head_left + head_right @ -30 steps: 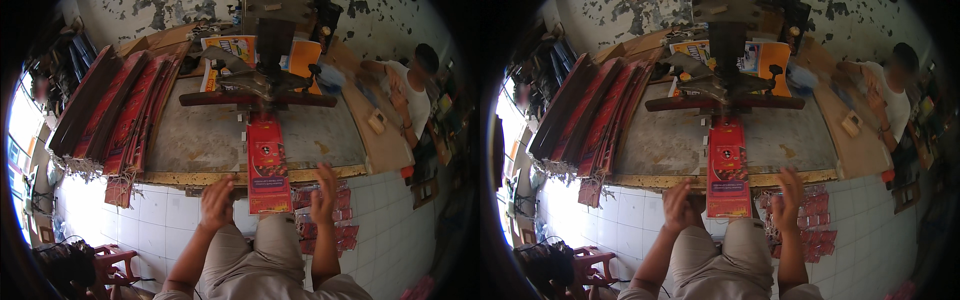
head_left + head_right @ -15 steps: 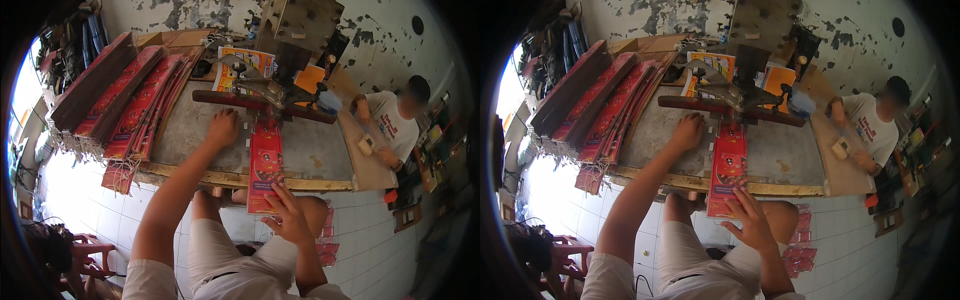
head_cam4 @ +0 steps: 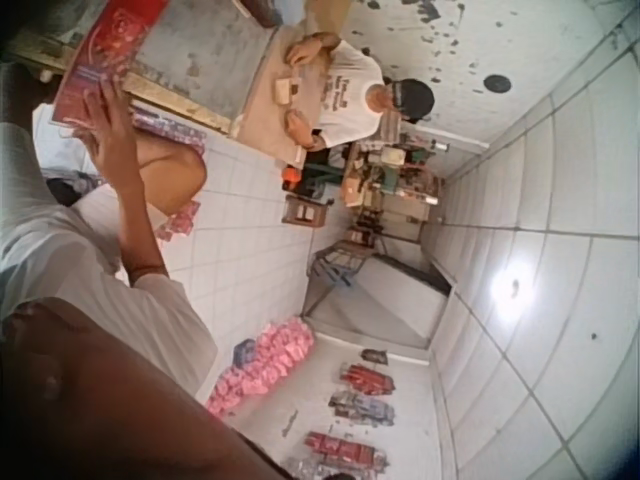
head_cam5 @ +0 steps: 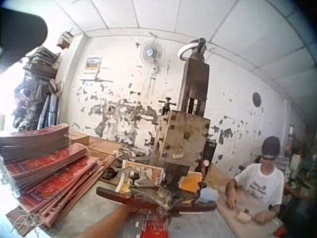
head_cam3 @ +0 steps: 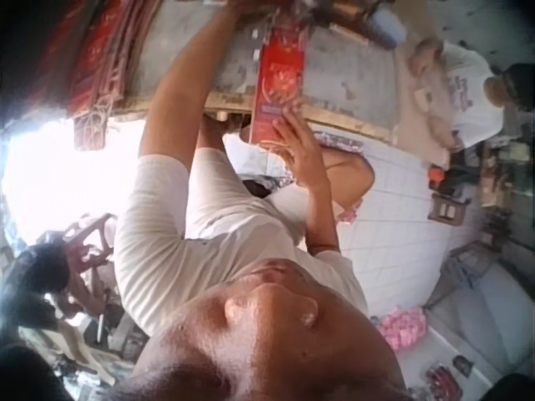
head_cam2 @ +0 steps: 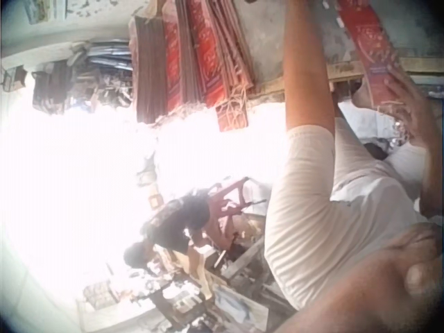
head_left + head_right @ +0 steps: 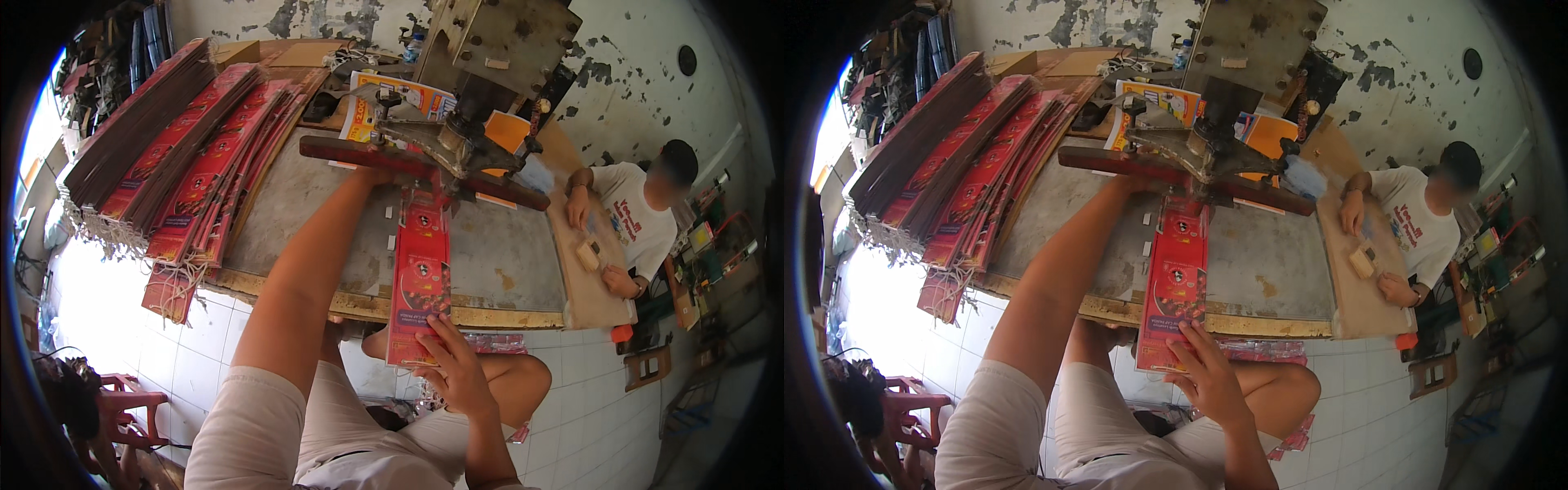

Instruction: The person picks up red printed packaging strips and places them one at a time under a manual press to apply a stamp, using a wooden block to guide the pressure.

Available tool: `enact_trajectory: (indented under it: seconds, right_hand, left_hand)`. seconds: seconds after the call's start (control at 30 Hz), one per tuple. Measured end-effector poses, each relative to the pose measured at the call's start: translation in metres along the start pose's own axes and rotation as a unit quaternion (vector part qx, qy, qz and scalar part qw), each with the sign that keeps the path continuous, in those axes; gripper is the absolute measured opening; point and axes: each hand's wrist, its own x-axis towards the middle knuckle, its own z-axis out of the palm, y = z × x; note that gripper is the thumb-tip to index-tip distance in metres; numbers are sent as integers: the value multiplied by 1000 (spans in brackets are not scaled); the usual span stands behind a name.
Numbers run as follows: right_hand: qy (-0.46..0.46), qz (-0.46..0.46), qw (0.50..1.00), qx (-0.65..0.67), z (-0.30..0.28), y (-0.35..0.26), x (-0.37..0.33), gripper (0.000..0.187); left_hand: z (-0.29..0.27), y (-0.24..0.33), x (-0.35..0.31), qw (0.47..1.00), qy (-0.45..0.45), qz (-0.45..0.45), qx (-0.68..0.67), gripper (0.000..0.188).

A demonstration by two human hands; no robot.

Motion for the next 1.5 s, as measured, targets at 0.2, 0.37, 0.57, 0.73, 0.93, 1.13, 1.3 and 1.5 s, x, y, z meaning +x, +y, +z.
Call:
enact_trajectory:
  seconds: [0.2,0.37,0.57,0.73,0.93,1.13,1.3,1.5]
  right_hand:
    - [-8,3,998,-56,-10,10,18,63]
    - [-16,10,995,-93,-10,26,46,61]
    - [-6,-3,996,-88,1,53,79,58]
    - [3,-4,998,-59,-2,59,87,56]
    - [29,-35,998,-31,6,55,92,53]
    - [75,-42,995,-50,9,70,81,52]
    - [72,-43,994,-63,12,66,81,53]
    - [72,-42,995,-61,12,67,81,55]
  left_hand:
    - [8,-11,19,1000,3,-5,-8,46]
    - [13,-18,31,1000,7,-8,-14,47]
    - [16,-22,32,1000,18,-3,-19,48]
    - [15,-23,6,999,27,15,-27,49]
    - [9,-49,-92,979,179,79,-64,48]
    - [-86,56,-223,984,68,-32,-161,57]
    - [-89,113,-288,970,140,56,-192,62]
    - [-71,136,-301,981,134,108,-93,57]
